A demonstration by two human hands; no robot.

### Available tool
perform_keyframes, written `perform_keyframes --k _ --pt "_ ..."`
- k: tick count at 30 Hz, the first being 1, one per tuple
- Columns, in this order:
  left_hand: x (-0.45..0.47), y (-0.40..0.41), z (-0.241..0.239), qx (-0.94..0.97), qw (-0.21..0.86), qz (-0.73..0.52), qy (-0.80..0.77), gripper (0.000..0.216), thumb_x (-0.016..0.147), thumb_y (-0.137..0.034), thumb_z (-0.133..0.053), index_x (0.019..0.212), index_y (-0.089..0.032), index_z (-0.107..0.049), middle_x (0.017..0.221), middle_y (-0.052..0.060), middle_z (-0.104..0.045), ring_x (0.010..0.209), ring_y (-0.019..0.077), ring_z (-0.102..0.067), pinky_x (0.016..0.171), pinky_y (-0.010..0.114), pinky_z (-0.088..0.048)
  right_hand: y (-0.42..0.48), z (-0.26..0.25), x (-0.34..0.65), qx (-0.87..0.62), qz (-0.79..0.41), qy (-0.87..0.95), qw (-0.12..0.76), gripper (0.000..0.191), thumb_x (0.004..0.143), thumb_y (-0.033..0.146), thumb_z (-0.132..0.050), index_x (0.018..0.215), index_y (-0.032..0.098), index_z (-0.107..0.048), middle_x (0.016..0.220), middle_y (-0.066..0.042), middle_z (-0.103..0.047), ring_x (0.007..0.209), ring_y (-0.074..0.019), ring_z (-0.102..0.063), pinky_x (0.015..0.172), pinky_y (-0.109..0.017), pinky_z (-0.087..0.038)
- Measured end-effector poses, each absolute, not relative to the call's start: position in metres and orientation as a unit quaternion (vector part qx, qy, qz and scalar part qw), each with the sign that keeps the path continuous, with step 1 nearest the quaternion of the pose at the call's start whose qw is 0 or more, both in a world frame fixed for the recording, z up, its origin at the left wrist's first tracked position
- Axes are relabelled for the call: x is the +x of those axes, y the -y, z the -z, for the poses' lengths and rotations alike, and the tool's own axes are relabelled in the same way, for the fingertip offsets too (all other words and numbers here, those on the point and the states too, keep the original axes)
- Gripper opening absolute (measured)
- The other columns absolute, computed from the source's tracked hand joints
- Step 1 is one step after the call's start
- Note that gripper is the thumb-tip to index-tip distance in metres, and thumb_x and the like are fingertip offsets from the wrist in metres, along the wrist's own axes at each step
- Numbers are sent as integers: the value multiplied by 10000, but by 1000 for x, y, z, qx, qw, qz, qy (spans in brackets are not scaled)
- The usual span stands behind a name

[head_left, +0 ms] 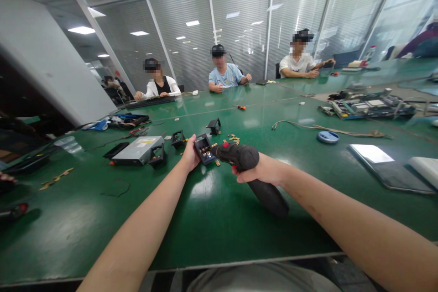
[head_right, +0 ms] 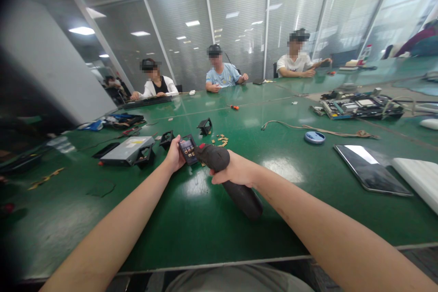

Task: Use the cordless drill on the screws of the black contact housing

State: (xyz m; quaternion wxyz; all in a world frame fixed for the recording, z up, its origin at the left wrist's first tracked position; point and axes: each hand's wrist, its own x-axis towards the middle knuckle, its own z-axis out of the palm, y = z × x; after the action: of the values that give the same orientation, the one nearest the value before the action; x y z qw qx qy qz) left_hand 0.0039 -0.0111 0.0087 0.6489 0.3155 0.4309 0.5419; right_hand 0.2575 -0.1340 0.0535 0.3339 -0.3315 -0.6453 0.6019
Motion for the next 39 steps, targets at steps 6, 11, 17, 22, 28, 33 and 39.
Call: perform_keyframes --k 6,11,17,22,28,33,39 --pt "4 12 -10 322 652 -540 -425 432 1053 -510 -456 998 -179 -728 704 68 -744 674 265 -767 688 363 -619 135 -55 258 -331 -607 642 331 357 543 117 -813 853 189 -653 789 21 -654 758 -170 -575 687 -300 -432" --pt "3 12 -8 319 655 -540 -422 410 1035 -509 -488 1009 -176 -725 714 76 -753 671 269 -768 706 375 -630 134 -54 258 -327 -610 639 337 395 539 106 -816 891 189 -657 783 24 -659 754 -172 -579 685 -300 -432" --pt "1 9 -6 312 663 -538 -416 389 1007 -519 -533 1031 -180 -722 752 78 -772 688 271 -777 726 384 -637 134 -54 258 -335 -599 648 330 343 551 131 -824 843 179 -652 798 12 -666 768 -179 -585 706 -313 -443" --pt "1 7 -4 303 663 -541 -420 396 997 -528 -544 1031 -177 -724 747 73 -767 671 262 -767 725 380 -634 133 -53 259 -336 -598 650 326 320 556 140 -825 826 179 -659 800 11 -664 770 -174 -580 704 -308 -434" --pt "2 8 -5 311 659 -539 -424 404 1008 -528 -522 1023 -181 -729 688 55 -737 586 250 -727 653 359 -613 131 -52 260 -330 -595 659 321 313 563 147 -831 811 181 -644 802 9 -658 767 -173 -579 700 -308 -440" --pt "2 7 -5 318 654 -538 -427 421 1025 -516 -492 1026 -171 -733 681 57 -732 575 246 -718 651 355 -606 131 -52 259 -320 -597 660 325 333 562 143 -825 842 186 -650 802 14 -649 772 -170 -564 701 -303 -429" --pt "1 7 -5 305 659 -539 -427 402 1003 -522 -531 1011 -174 -733 689 58 -737 588 252 -723 641 358 -608 131 -52 261 -327 -591 666 318 333 577 157 -823 862 184 -653 827 3 -658 779 -177 -573 718 -321 -437"
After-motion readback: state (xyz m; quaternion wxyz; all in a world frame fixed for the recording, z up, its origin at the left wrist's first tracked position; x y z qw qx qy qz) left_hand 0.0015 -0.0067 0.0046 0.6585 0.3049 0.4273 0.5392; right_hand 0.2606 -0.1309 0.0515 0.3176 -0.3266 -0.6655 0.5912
